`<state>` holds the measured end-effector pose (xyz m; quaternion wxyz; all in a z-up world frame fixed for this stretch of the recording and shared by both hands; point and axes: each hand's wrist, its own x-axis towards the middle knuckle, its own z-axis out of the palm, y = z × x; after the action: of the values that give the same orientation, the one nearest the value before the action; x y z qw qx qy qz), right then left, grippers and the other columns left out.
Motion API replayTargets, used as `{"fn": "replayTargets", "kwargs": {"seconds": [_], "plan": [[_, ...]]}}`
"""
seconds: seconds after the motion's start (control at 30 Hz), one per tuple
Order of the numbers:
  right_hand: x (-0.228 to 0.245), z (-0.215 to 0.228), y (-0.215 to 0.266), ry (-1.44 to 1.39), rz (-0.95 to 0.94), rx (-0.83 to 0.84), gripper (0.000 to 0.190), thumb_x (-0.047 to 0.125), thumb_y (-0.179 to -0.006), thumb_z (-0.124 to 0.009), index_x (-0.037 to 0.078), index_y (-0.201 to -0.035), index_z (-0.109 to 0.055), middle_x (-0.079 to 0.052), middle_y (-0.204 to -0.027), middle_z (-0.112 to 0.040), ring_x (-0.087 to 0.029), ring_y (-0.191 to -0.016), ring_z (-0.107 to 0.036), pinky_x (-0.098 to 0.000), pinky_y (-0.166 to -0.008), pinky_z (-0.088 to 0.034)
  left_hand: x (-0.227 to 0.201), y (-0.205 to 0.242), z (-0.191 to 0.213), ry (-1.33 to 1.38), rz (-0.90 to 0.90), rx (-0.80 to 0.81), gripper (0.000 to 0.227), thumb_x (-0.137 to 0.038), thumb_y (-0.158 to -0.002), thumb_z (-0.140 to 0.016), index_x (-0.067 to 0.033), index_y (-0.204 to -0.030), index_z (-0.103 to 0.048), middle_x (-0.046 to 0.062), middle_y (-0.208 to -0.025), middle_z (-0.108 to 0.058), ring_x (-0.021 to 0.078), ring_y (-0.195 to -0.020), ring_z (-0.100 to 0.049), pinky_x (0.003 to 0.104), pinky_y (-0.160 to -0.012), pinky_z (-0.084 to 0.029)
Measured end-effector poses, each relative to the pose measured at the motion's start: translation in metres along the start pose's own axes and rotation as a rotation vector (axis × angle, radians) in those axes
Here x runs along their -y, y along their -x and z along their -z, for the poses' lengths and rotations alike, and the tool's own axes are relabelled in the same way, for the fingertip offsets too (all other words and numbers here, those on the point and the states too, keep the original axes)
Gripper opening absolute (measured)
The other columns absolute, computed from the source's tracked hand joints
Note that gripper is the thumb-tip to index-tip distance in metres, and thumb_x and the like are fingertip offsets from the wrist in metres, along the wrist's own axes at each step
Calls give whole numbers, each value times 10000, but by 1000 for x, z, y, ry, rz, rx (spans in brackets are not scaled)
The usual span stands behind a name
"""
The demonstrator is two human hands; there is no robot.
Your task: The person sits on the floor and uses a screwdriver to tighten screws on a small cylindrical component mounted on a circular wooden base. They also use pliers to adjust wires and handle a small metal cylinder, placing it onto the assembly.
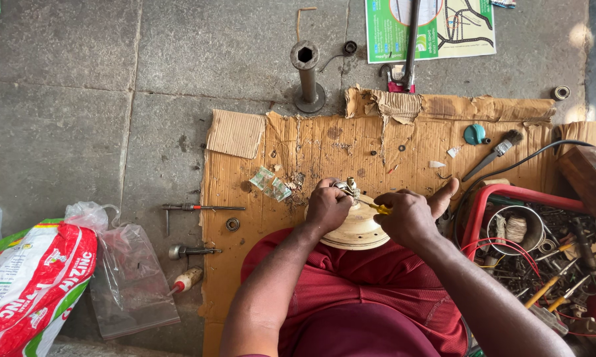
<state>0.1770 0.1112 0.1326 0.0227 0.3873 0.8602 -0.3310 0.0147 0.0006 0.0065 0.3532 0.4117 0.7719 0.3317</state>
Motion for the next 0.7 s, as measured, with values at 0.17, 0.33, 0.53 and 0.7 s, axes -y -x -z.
{"fn": "replayTargets", "kwargs": {"seconds": [0.17, 0.33, 0.53, 0.7], "plan": [[3, -6, -10, 114, -394, 251, 289, 347, -988, -640, 141, -1115, -796, -116, -866, -789, -274, -768, -774, -402, -845, -602, 1, -1, 0, 17, 1, -9, 216, -155, -814, -661, -10, -683, -753, 286, -1245, -655, 347, -1215, -633, 460, -1026, -507], [0, -3, -24, 140, -242, 316, 331, 377, -939, -640, 99, -1042, -789, -106, -851, -806, -257, -781, -770, -410, -812, -597, -3, 0, 3, 43, -6, -36, 201, -174, -808, -681, -23, -701, -760, 282, -1225, -665, 356, -1191, -643, 455, -1010, -511], [-3, -7, -8, 140, -293, 153, 352, 422, -906, -676, 137, -1059, -812, -111, -891, -794, -273, -798, -766, -408, -829, -596, 0, -2, -3, 60, 20, -58, 194, -157, -792, -680, -42, -647, -737, 261, -1193, -690, 343, -1171, -660, 442, -998, -523], [-12, -6, -37, 20, -578, 635, 490, 466, -1044, -541, 54, -1003, -805, -121, -863, -822, -282, -777, -783, -430, -754, -638, -2, -5, -3, 53, 39, -28, 226, -140, -798, -661, -57, -589, -681, 230, -1138, -739, 309, -1194, -663, 421, -987, -545]]}}
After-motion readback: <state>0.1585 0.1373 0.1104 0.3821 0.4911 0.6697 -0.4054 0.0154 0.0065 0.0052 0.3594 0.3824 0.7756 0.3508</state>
